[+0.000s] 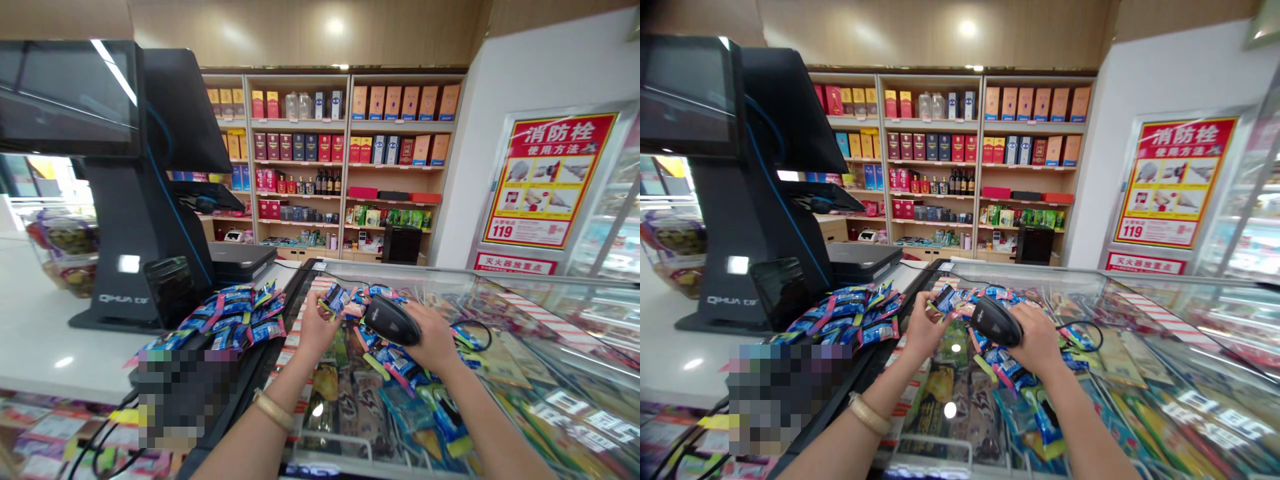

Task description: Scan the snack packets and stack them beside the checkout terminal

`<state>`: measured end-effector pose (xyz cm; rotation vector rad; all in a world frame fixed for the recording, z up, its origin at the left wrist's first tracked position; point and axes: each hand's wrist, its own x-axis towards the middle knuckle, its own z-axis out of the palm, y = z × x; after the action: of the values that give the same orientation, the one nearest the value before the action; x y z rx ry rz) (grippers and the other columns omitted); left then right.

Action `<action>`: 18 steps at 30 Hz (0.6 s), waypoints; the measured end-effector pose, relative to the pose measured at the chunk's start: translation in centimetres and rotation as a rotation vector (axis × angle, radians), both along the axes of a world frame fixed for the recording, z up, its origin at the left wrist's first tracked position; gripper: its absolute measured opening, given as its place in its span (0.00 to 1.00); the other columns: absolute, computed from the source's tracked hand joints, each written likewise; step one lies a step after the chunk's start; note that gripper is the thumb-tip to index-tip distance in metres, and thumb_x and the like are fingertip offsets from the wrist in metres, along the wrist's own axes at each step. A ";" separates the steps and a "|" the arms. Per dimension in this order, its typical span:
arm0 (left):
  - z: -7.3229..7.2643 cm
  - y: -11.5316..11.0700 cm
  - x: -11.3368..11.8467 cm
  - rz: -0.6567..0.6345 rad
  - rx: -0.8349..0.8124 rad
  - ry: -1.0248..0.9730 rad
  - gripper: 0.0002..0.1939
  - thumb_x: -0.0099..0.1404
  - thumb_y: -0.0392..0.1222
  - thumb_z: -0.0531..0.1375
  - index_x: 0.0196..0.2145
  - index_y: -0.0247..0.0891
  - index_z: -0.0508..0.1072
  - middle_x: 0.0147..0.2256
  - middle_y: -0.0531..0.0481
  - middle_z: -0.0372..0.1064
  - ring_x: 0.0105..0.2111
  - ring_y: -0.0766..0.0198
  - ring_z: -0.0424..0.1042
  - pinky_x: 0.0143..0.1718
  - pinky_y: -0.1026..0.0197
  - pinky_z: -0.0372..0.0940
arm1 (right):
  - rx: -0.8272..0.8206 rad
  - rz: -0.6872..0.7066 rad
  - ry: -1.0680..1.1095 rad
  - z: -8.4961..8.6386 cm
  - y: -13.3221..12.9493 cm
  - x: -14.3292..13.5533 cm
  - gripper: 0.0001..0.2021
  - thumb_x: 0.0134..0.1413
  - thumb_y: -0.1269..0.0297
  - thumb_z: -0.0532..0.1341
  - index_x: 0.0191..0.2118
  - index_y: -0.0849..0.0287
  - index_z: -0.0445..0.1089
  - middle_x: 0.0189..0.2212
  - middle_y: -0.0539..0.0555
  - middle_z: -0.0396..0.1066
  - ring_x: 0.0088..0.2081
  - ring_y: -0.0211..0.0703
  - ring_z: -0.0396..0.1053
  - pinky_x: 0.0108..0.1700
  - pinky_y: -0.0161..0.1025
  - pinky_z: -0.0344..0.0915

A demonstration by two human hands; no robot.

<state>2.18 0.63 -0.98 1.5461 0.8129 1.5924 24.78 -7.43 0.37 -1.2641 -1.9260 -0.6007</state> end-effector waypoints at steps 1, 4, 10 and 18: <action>0.0 0.0 0.0 -0.003 0.005 0.002 0.21 0.47 0.35 0.65 0.35 0.41 0.58 0.38 0.52 0.70 0.33 0.65 0.76 0.33 0.65 0.68 | -0.001 -0.004 -0.004 0.0 0.0 0.0 0.08 0.46 0.61 0.60 0.34 0.58 0.69 0.30 0.54 0.69 0.33 0.47 0.67 0.35 0.40 0.62; -0.1 -0.1 0.1 -0.005 0.016 -0.001 0.21 0.47 0.35 0.65 0.36 0.41 0.59 0.38 0.53 0.70 0.34 0.65 0.76 0.33 0.65 0.69 | 0.016 -0.012 -0.009 -0.2 0.0 0.1 0.09 0.47 0.59 0.61 0.34 0.57 0.69 0.32 0.56 0.71 0.34 0.47 0.68 0.35 0.40 0.63; -0.1 0.1 0.3 -0.011 -0.062 -0.123 0.24 0.48 0.38 0.67 0.38 0.41 0.58 0.35 0.52 0.71 0.32 0.62 0.77 0.30 0.64 0.70 | 0.042 -0.001 -0.001 -0.4 0.2 0.2 0.10 0.45 0.63 0.59 0.35 0.57 0.70 0.32 0.56 0.72 0.35 0.48 0.70 0.36 0.41 0.65; 1.8 2.3 -2.8 0.238 -0.161 -0.610 0.27 0.58 0.37 0.63 0.49 0.43 0.52 0.31 0.52 0.72 0.27 0.62 0.78 0.32 0.58 0.73 | 0.084 0.010 -0.005 -0.7 0.4 0.5 0.12 0.45 0.60 0.61 0.37 0.58 0.70 0.35 0.57 0.72 0.37 0.50 0.71 0.38 0.43 0.66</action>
<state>-0.62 2.92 0.83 0.7935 0.7660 1.9694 25.32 -6.99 -0.35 -1.2008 -1.8900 -0.6733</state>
